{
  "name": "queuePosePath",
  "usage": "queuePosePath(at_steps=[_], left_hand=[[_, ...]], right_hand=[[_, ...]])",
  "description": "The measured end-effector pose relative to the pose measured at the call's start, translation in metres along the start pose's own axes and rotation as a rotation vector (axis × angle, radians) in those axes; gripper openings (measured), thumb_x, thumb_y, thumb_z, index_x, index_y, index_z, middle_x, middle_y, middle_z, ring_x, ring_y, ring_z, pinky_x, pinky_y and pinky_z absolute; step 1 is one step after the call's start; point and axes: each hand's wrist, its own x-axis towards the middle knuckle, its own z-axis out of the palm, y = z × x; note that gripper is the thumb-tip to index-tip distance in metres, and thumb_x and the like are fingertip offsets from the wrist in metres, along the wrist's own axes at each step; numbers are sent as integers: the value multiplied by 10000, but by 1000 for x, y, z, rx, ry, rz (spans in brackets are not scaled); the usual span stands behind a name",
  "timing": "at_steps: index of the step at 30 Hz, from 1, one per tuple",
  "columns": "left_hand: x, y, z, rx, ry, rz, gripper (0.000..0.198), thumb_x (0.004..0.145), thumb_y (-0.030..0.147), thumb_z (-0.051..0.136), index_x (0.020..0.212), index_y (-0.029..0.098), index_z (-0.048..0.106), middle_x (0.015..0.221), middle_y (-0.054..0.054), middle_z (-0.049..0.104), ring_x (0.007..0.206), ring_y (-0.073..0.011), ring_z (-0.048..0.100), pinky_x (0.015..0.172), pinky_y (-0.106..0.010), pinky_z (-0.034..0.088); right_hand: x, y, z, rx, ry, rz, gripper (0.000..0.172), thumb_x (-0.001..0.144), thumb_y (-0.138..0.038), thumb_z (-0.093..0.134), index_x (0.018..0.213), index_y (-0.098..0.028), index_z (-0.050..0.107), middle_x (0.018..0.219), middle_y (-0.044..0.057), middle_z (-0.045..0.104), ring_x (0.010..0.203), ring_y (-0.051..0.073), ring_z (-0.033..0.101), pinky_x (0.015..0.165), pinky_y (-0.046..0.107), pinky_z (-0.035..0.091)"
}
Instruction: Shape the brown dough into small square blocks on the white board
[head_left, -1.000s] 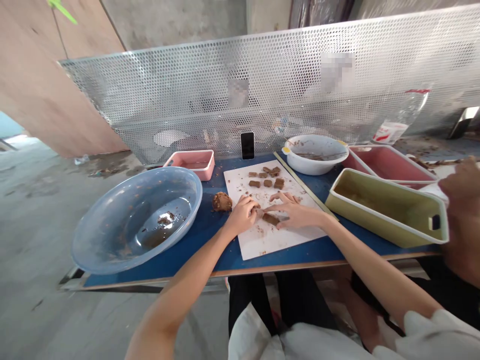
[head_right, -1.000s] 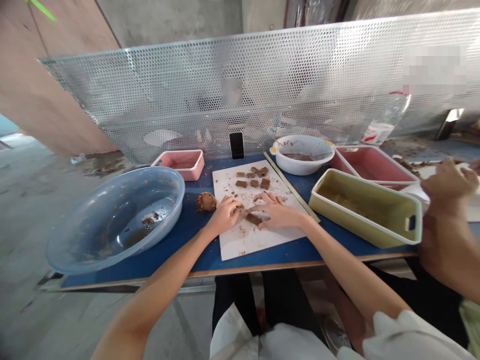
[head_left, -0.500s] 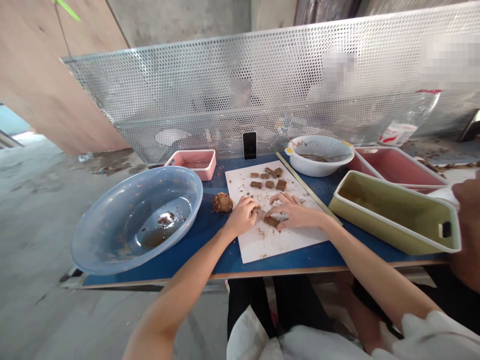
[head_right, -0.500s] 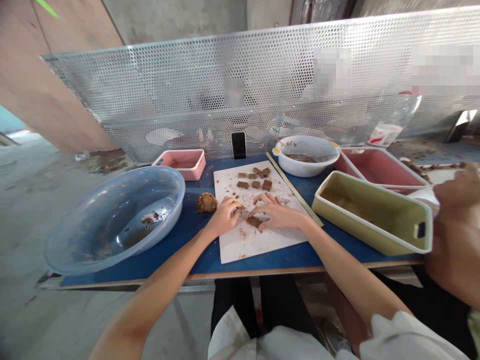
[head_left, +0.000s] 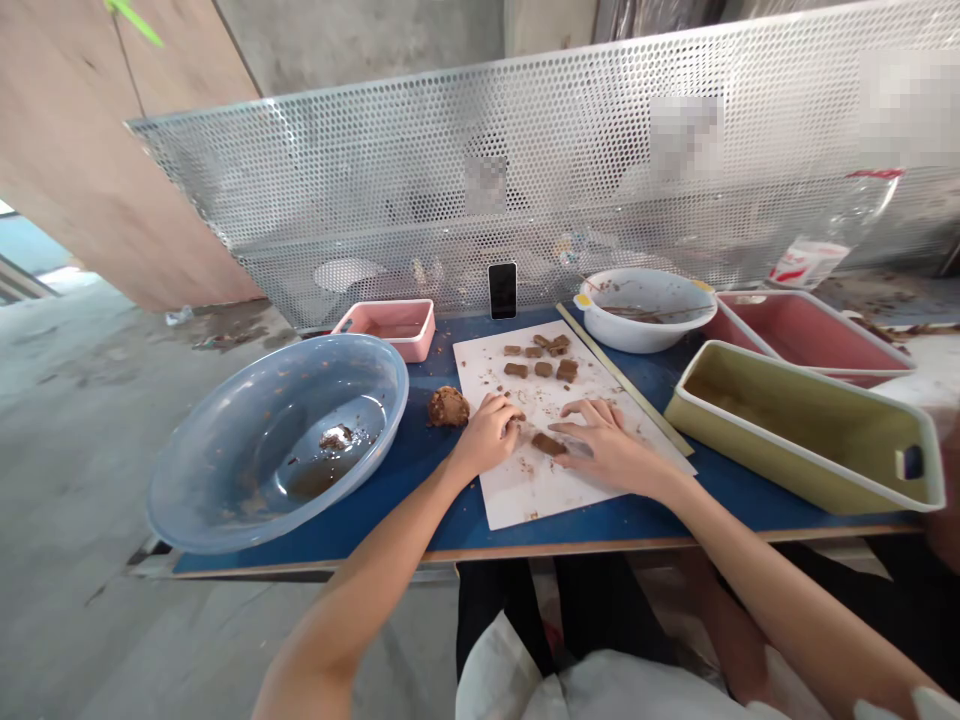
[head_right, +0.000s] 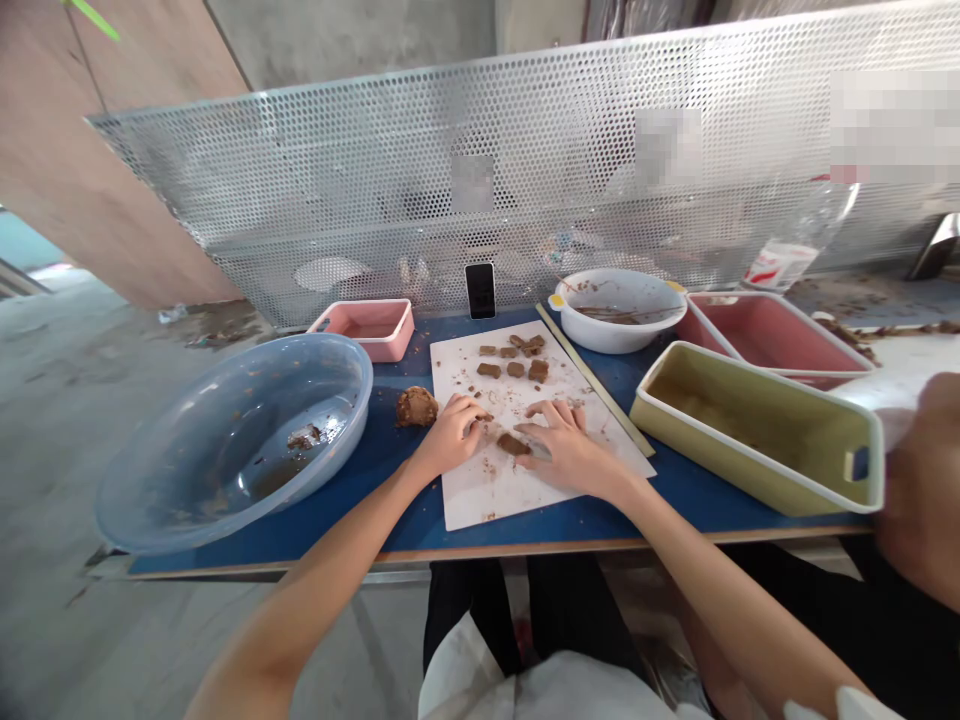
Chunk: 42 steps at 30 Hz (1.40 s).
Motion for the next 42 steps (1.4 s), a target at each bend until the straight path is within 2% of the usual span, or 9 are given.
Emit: queuePosePath(at_steps=[4,8,16,24,28,31,35,40,42], left_hand=[[0,0,0,6,-8,2,267,1000,50,545,1074,203,751,1074,-107,703,1167,-310,636,1075,-497,599],[0,1,0,-1,-12,5,268,1007,44,543,1075,200,749,1090,-109,713,1178,-310,637,1087,-501,598],[1,0,0,0,-4,13,275,998,25,558,1065,209,751,1102,-100,725,1196,-305,647,1074,-483,613],[0,1,0,-11,9,26,261,1002,25,549,1053,197,739,1088,-102,721,1180,-299,643,1069,-477,614],[1,0,0,-1,12,18,262,992,18,560,1043,200,742,1085,-100,722,1171,-296,644,1065,-473,610],[1,-1,0,9,10,15,260,987,12,568,1041,198,742,1089,-98,727,1164,-295,645,1065,-471,606],[1,0,0,16,-2,19,258,991,12,569,1046,195,741,1095,-99,726,1172,-295,648,1060,-460,606],[1,0,-1,4,11,21,256,991,17,564,1045,196,739,1090,-99,722,1167,-295,646,1069,-473,607],[1,0,-1,4,13,20,262,992,18,560,1054,198,740,1096,-100,721,1171,-296,645,1074,-480,606]], right_hand=[[-7,-17,19,-130,149,136,397,1087,-632,657,1207,-313,861,1514,174,635,1421,483,507,1107,725,443],[-5,-41,32,-142,255,235,409,1108,-614,635,1084,-274,860,1487,197,641,1402,486,500,1086,710,423],[9,-69,46,-116,302,412,295,1098,-467,661,1037,-247,847,1463,192,640,1394,449,493,1089,670,410],[11,-69,50,-95,334,417,269,1100,-415,655,1004,-265,856,1446,173,650,1394,436,484,1089,646,406],[1,-66,49,-132,330,395,293,1100,-470,660,1081,-245,845,1428,196,644,1347,441,494,1038,613,452],[-5,-64,48,-153,354,385,329,1112,-499,641,1063,-245,844,1400,201,655,1321,440,500,1030,616,458],[-9,-63,48,-144,359,368,355,1139,-477,581,1047,-252,840,1411,195,660,1334,437,497,1025,618,463],[-18,-58,51,-139,341,376,381,1142,-520,563,1179,-248,827,1451,213,635,1355,455,485,1034,657,468],[-23,-57,51,-138,366,390,386,1138,-540,574,1142,-258,837,1465,207,629,1368,464,476,1042,668,460]])
